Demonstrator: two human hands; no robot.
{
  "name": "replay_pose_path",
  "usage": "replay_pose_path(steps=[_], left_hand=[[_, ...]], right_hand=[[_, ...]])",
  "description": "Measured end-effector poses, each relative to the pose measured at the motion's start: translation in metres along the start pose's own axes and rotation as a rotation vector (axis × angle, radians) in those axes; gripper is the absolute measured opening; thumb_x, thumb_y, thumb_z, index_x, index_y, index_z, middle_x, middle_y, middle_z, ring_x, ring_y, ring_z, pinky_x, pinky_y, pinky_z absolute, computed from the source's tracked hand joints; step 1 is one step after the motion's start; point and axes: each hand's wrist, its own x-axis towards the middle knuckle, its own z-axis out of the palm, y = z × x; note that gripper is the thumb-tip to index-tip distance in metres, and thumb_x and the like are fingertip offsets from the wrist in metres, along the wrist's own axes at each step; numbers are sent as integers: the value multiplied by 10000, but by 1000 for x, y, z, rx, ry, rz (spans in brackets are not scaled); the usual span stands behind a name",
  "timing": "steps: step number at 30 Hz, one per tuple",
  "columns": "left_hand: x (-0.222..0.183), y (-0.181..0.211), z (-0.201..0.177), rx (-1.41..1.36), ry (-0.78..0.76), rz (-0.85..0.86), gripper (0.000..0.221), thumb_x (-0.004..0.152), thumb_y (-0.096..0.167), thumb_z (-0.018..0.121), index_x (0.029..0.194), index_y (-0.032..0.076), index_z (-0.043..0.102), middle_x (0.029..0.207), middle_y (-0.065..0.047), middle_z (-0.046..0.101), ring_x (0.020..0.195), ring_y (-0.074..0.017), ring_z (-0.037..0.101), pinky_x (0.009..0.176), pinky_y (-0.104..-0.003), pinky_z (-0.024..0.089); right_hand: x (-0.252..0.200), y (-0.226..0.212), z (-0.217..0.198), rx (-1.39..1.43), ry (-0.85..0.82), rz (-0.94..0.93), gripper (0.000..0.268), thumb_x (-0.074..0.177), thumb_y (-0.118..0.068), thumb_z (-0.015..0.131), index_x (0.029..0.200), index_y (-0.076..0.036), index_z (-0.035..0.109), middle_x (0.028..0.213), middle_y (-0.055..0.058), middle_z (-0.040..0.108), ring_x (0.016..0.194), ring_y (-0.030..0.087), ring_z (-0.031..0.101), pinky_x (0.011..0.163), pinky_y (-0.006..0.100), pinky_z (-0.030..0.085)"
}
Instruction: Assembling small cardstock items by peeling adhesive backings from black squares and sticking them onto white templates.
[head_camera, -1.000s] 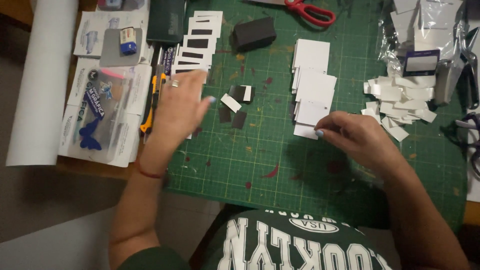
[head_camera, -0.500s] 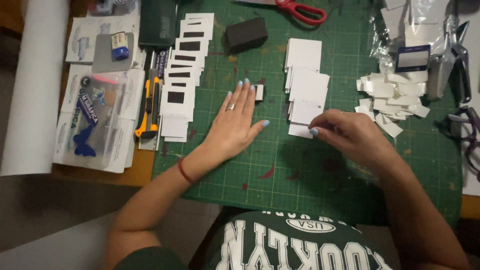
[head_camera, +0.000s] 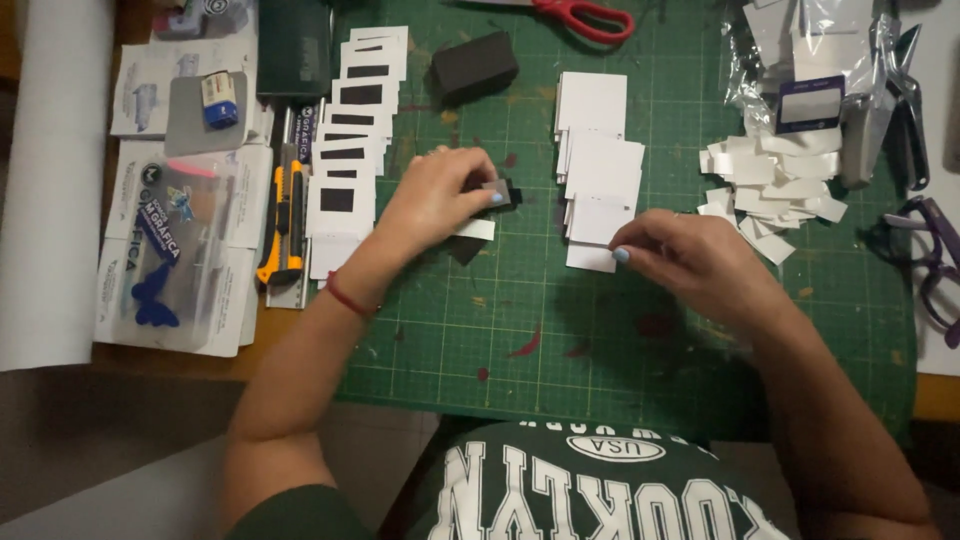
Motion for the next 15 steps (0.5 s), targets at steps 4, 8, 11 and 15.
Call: replay_pose_path(steps=[4,8,11,15], left_hand=[[-6,11,-27,-6,25,-44,78,938,373,799,994,319,796,900,18,819,993,-299,765,924,-470,548],[-12,21,-42,87,120,-13,91,1002,359,763,1061,319,819,1025,23,797,1041,-272,713,909,-471,511],[-11,14,-35,78,243,22,77,1024,329,767,1083,299,807,1062,20,767,1041,-268,694,906,-463,517],[-16,25,-36,105,291,12,84,1058,317,737,1121,316,793,971,80,772,991,-202,711,901,-418,507]], right_hand=[[-2,3,1,-3,14,-7,199,1013,-104,692,1186,-57,778,876,146,772,725,285,703,673,399,541],[-5,13,-1,85,115,-21,189,1037,-127,675,1187,-65,771,868,117,760,730,265,691,684,375,534],[-5,34,-1,113,233,-130,190,1065,-137,680,1194,-28,767,861,150,757,758,292,723,687,401,557],[0,42,-2,168,317,-167,175,1093,-93,678,1202,7,772,877,182,760,780,321,738,702,420,572]])
